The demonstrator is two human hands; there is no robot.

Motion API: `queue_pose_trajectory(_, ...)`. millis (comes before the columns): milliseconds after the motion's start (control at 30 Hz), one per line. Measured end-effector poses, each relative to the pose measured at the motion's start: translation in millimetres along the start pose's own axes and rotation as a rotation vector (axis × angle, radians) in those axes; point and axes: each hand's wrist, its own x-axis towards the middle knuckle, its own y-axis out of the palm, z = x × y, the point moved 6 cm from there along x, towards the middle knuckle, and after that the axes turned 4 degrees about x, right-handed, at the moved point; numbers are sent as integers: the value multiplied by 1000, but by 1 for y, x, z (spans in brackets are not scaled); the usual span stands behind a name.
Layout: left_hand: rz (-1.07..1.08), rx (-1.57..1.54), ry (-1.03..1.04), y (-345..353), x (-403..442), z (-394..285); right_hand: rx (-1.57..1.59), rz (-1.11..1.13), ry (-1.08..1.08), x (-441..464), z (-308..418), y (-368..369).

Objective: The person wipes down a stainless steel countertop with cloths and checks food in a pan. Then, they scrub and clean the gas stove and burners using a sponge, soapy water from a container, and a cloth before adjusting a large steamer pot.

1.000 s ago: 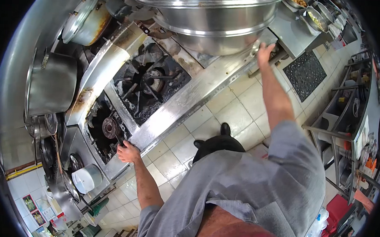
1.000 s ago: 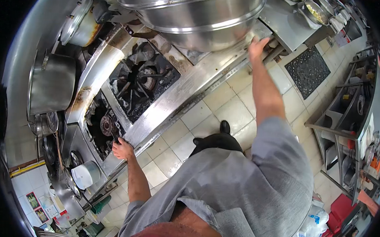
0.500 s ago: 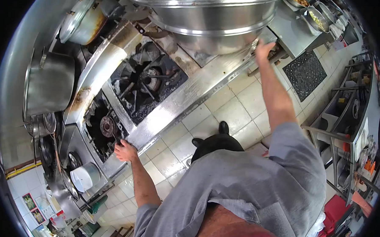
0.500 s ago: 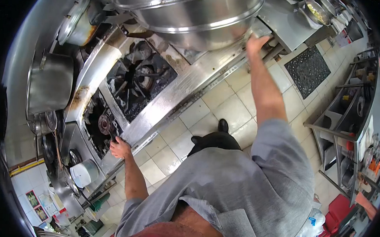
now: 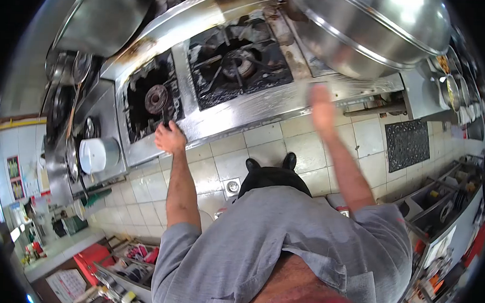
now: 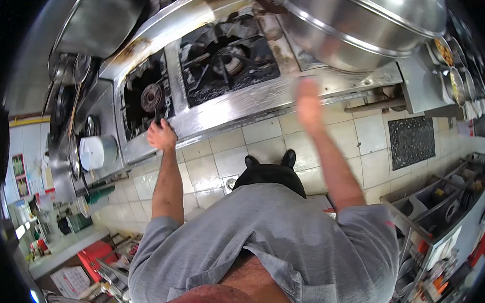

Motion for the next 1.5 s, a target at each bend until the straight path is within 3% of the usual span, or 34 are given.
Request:
queue_pose_trajectory(33,8,-15,-1,-2,0,-2,195,183,-37,6,72,13)
queue_pose_trajectory(67,8,-10,-10,-6,0,-2,187,280,-119,0,126,46)
queue_pose_trajectory(100,22,-32,-11,-8,0,-4,284,163,-200,-13,176,76)
queue_pose_trajectory(133,33,-53,-14,-8,1,-3,422,543,-196,6,224,70)
queue_pose_trajectory(167,12,-62,-15,-7,0,-2,300,528,-433,3,260,69)
queue_pose_trajectory(233,36,-122,-20,-5,1,2,471,635,-152,9,252,79)
queue_pose_trajectory(267,-23,-154,18,-10,-1,1,372,210,-277,-2,225,78)
queue_pose_trajectory(300,45,-189,37,-9,-2,4,288,427,-173,3,184,70)
queue_pose_trajectory(333,36,-236,127,-13,-5,4,295,411,-118,2,125,63)
queue_pose_trajectory(400,53,-325,311,-18,-23,9,652,402,663,33,50,-12)
queue_pose_trajectory(433,76,-368,410,-21,-34,13,255,344,463,35,-12,-18)
queue_pose_trajectory(467,101,-329,471,-27,-48,18,208,178,416,47,-14,-53)
queue_pose_trajectory(500,116,-296,531,-32,-55,19,-106,-25,120,41,-37,-47)
queue_pose_trajectory(567,196,-372,609,-44,-60,31,-155,124,185,33,-3,-20)
queue_pose_trajectory(600,271,-438,685,-45,-58,36,-111,131,211,17,32,14)
queue_pose_trajectory(700,354,-656,670,-33,-27,70,-52,120,-242,-28,256,112)
queue_pose_trajectory(733,324,-688,580,-34,-8,81,159,106,-329,-34,319,129)
queue_pose_trajectory(767,324,-689,580,-30,5,92,422,601,-11,-25,370,139)
queue_pose_trajectory(800,316,-719,477,-24,26,110,420,592,-14,-15,392,136)
queue_pose_trajectory(867,305,-761,383,-15,57,141,152,798,-290,-13,428,144)
queue_pose_trajectory(933,127,-753,270,-10,80,177,219,224,-491,-14,393,128)
queue_pose_trajectory(1000,128,-746,228,-5,92,200,141,121,-439,7,352,111)
queue_pose_trajectory(1033,138,-722,186,1,96,208,130,121,-450,30,357,106)
queue_pose_trajectory(1100,108,-708,193,11,104,213,-18,567,-204,64,353,116)
queue_pose_trajectory(1133,84,-700,194,14,112,210,-107,679,-104,72,369,120)
queue_pose_trajectory(1167,68,-688,197,16,117,209,-111,679,-106,64,367,128)
queue_pose_trajectory(1233,44,-683,180,23,124,209,-50,489,-306,48,376,136)
queue_pose_trajectory(1267,41,-692,133,32,126,215,130,422,-253,42,372,125)
queue_pose_trajectory(1367,27,-666,63,45,126,223,233,366,-129,64,360,120)
queue_pose_trajectory(1400,26,-587,52,40,126,220,260,338,-232,82,363,124)
queue_pose_trajectory(1433,19,-513,43,35,129,213,266,342,-233,91,364,134)
queue_pose_trajectory(1500,11,-386,72,27,130,204,129,626,-392,100,374,167)
